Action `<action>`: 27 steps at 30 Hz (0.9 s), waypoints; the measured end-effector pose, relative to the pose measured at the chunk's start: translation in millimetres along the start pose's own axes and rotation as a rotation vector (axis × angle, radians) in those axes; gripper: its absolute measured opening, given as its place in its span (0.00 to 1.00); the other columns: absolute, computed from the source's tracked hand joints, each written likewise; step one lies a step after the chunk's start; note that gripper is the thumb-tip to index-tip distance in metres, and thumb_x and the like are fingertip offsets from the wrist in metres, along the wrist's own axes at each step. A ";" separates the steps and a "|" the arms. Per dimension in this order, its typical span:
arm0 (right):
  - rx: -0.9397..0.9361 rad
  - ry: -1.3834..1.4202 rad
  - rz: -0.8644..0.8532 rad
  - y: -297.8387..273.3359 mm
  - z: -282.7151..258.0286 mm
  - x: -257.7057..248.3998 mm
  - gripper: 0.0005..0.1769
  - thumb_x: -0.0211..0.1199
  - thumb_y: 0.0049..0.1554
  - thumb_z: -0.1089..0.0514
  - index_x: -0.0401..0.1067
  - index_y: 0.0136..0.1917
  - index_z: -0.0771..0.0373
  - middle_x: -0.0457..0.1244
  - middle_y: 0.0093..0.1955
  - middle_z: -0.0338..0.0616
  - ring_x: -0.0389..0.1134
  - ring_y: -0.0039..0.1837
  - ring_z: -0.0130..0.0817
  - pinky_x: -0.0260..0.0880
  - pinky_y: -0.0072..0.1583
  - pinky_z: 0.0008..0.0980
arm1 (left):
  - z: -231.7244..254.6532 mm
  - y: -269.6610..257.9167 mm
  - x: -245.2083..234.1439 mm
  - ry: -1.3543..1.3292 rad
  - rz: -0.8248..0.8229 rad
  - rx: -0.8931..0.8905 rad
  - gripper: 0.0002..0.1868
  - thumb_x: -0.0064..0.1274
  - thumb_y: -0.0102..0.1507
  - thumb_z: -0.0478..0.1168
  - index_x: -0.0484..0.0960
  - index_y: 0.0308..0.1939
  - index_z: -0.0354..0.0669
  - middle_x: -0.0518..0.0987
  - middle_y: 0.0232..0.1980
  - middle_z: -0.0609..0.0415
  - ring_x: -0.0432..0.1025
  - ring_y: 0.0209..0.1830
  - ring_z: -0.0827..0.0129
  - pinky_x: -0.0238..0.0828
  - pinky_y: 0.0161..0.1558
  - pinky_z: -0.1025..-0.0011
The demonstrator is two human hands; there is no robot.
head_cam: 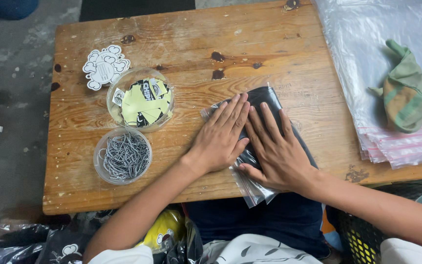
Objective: The person wipes a clear plastic bag with a cloth, places a black bag inside, and seals it. They then retrieve another black bag, wipe it with the cloth, and attach a sticker to it.
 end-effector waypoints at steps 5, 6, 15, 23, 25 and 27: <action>-0.003 -0.031 -0.009 0.2 -2.5 2.9 0.53 0.34 0.59 0.26 0.51 0.78 0.73 0.46 0.82 0.63 0.36 0.85 0.59 0.31 0.78 0.61 | -0.9 -0.9 3.5 -0.009 -0.028 -0.004 0.39 0.32 0.68 0.52 0.51 0.76 0.26 0.51 0.80 0.32 0.47 0.82 0.47 0.37 0.78 0.55; -0.004 -0.035 -0.020 -0.3 -2.5 3.7 0.53 0.34 0.59 0.26 0.51 0.78 0.73 0.46 0.82 0.64 0.35 0.85 0.59 0.30 0.78 0.61 | -0.7 -0.7 4.8 -0.014 -0.039 -0.006 0.39 0.33 0.68 0.52 0.50 0.76 0.26 0.50 0.80 0.33 0.46 0.82 0.48 0.36 0.79 0.55; -0.011 -0.013 0.035 -2.8 -2.2 5.5 0.53 0.35 0.60 0.27 0.51 0.78 0.73 0.46 0.82 0.64 0.36 0.85 0.58 0.29 0.78 0.60 | -0.8 -1.7 8.4 0.041 -0.055 -0.004 0.40 0.35 0.67 0.52 0.50 0.76 0.26 0.51 0.80 0.33 0.46 0.82 0.49 0.36 0.79 0.56; -0.042 0.267 0.427 -36.0 9.2 21.7 0.22 0.52 0.59 0.37 0.63 0.50 0.57 0.56 0.59 0.49 0.56 0.67 0.57 0.54 0.70 0.61 | -1.5 -3.6 10.8 -0.017 -0.004 -0.015 0.39 0.33 0.69 0.53 0.50 0.78 0.30 0.51 0.81 0.36 0.45 0.82 0.50 0.37 0.79 0.55; -0.034 0.219 0.399 -32.4 12.6 13.9 0.19 0.49 0.59 0.38 0.69 0.42 0.53 0.61 0.45 0.38 0.65 0.56 0.45 0.59 0.66 0.55 | -1.4 -3.8 8.9 -0.015 0.008 -0.015 0.40 0.33 0.69 0.54 0.50 0.78 0.31 0.50 0.81 0.37 0.44 0.83 0.50 0.36 0.79 0.55; -0.076 0.272 0.289 -20.0 13.9 2.6 0.19 0.46 0.61 0.42 0.69 0.37 0.52 0.61 0.39 0.35 0.66 0.50 0.42 0.63 0.57 0.46 | 0.0 -3.9 5.1 0.019 0.040 -0.014 0.40 0.37 0.69 0.55 0.50 0.78 0.32 0.49 0.81 0.36 0.43 0.82 0.47 0.38 0.79 0.52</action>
Point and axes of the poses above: each hand's wrist, its own y-axis towards the middle knuckle, its own x-axis out of the palm, z = x × y, the point moved 5 cm from there along y, towards the middle knuckle
